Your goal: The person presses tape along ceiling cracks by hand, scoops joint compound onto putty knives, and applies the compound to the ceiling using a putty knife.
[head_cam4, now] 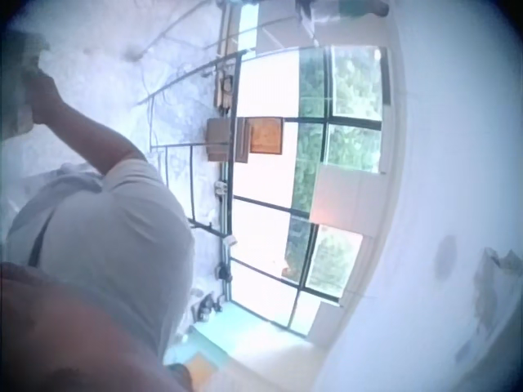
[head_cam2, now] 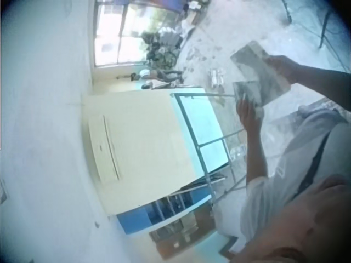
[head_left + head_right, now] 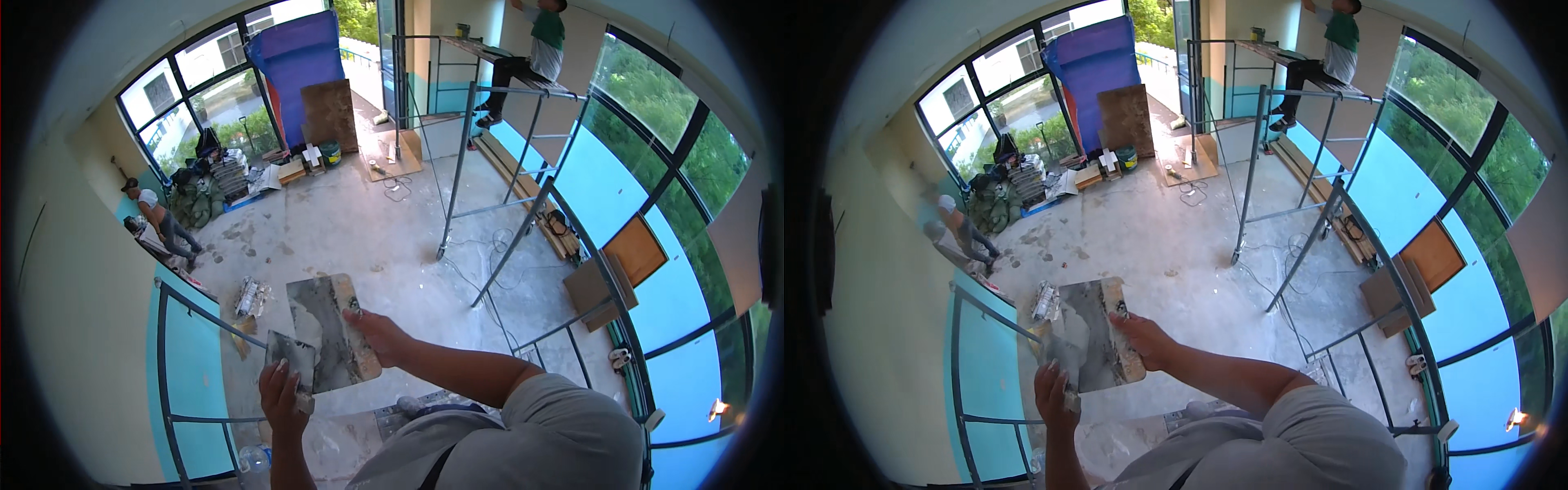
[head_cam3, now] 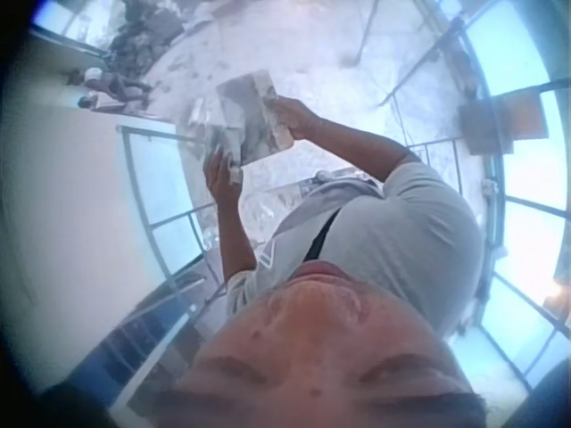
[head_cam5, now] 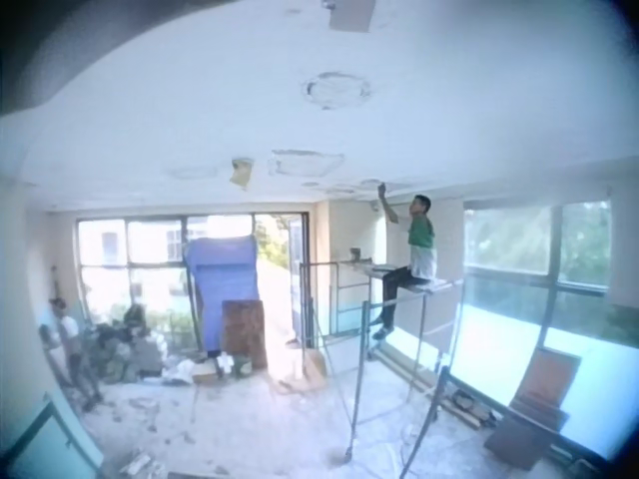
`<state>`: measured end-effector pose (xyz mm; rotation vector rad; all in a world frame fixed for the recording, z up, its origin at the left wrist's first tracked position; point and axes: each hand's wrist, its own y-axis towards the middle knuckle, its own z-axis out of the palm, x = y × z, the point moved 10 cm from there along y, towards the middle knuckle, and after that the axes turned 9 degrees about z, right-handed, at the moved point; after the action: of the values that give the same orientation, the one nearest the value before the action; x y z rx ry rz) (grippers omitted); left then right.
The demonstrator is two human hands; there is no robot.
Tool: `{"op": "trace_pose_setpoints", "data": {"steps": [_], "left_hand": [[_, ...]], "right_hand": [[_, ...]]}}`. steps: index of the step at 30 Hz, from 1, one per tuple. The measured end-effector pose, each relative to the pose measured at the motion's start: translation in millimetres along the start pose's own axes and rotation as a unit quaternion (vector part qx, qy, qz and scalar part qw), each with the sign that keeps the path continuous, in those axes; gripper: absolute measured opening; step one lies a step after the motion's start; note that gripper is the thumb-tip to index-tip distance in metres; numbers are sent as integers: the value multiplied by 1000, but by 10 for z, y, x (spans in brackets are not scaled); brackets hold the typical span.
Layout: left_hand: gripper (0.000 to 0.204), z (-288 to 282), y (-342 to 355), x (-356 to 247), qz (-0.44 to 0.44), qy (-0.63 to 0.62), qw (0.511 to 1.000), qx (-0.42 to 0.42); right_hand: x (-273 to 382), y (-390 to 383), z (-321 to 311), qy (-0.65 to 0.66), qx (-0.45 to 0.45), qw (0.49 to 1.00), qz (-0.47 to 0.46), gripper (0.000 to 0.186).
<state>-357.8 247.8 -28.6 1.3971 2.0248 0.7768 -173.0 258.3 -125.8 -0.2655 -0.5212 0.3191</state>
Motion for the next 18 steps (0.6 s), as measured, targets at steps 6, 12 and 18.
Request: {"op": "trace_pose_setpoints", "data": {"steps": [6,12,18], "left_hand": [[28,64,85,-140,23,-26,999,5],[32,90,20,-244,56,-18,998,32],[25,226,-23,-125,-200,-201,951,-127]], "right_hand": [[83,-355,-93,16,-5,1000,-25,42],[176,-756,-103,44,22,997,-52,50],[464,-1111,-345,37,-2,995,-97,52]]}}
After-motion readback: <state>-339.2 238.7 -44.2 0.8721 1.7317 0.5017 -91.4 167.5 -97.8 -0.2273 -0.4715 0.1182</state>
